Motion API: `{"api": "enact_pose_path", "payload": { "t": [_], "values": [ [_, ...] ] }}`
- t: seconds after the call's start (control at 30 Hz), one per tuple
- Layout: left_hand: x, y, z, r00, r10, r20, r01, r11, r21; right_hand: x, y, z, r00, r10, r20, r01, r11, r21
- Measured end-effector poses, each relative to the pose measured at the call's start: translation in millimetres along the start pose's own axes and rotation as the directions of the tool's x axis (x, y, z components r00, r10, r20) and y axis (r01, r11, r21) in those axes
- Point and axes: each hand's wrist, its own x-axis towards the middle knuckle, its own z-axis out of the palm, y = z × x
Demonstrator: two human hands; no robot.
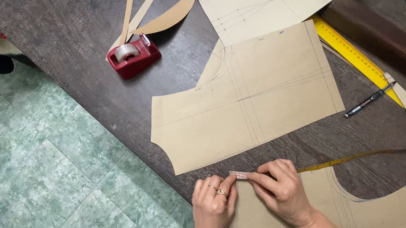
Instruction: Measuring the curved edge of a paper garment pattern using a flexible measuring tape
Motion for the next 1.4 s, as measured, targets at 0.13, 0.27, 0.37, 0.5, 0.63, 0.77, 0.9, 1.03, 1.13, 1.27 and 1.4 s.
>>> {"api": "enact_pose_path", "payload": {
  "t": [0.13,0.27,0.37,0.5,0.63,0.77,0.9,1.03,1.13,1.27,1.4],
  "values": [
    [-0.2,-0.4,-0.4,1.000,0.003,0.004,-0.003,1.000,-0.001,-1.7,0.8,0.3,1.000,0.009,0.016,-0.009,1.000,0.005],
    [-0.5,-0.8,0.6,1.000,0.002,-0.002,-0.002,1.000,-0.003,-0.7,0.8,0.0,1.000,0.002,0.005,-0.002,1.000,0.004],
    [-0.8,-1.1,0.7,1.000,-0.006,0.006,0.006,1.000,-0.004,0.7,0.0,-0.9,1.000,-0.002,0.003,0.002,1.000,0.005],
    [-1.2,-0.9,0.8,1.000,-0.011,0.015,0.011,1.000,-0.004,-3.1,2.8,1.3,1.000,0.003,0.015,-0.003,1.000,0.008],
    [-0.5,-0.4,0.3,1.000,-0.009,0.007,0.009,1.000,-0.004,0.7,-0.1,-1.0,1.000,0.000,0.007,0.000,1.000,0.006],
    [2.0,1.1,-1.7,1.000,-0.005,0.006,0.005,1.000,-0.002,0.9,-0.9,-2.2,1.000,0.010,0.010,-0.010,1.000,0.010],
    [3.6,1.9,-2.3,1.000,0.000,-0.005,0.000,1.000,-0.002,0.5,-0.1,-1.9,1.000,0.011,0.018,-0.011,1.000,0.017],
    [3.8,1.8,-2.0,1.000,0.001,-0.017,-0.001,1.000,-0.007,2.0,-1.4,-2.7,1.000,0.009,0.004,-0.009,1.000,0.009],
    [3.1,1.6,-2.1,1.000,0.003,-0.011,-0.003,1.000,-0.010,0.6,-0.4,-1.9,1.000,0.009,0.003,-0.009,1.000,0.008],
    [2.7,1.1,-1.2,1.000,-0.003,-0.011,0.003,1.000,-0.013,-0.3,0.8,-1.4,1.000,0.008,0.020,-0.008,1.000,0.018],
    [3.3,1.8,-1.6,1.000,-0.009,-0.017,0.009,1.000,-0.005,1.1,-0.8,-2.3,1.000,0.018,0.016,-0.018,1.000,0.024]
  ]
}}
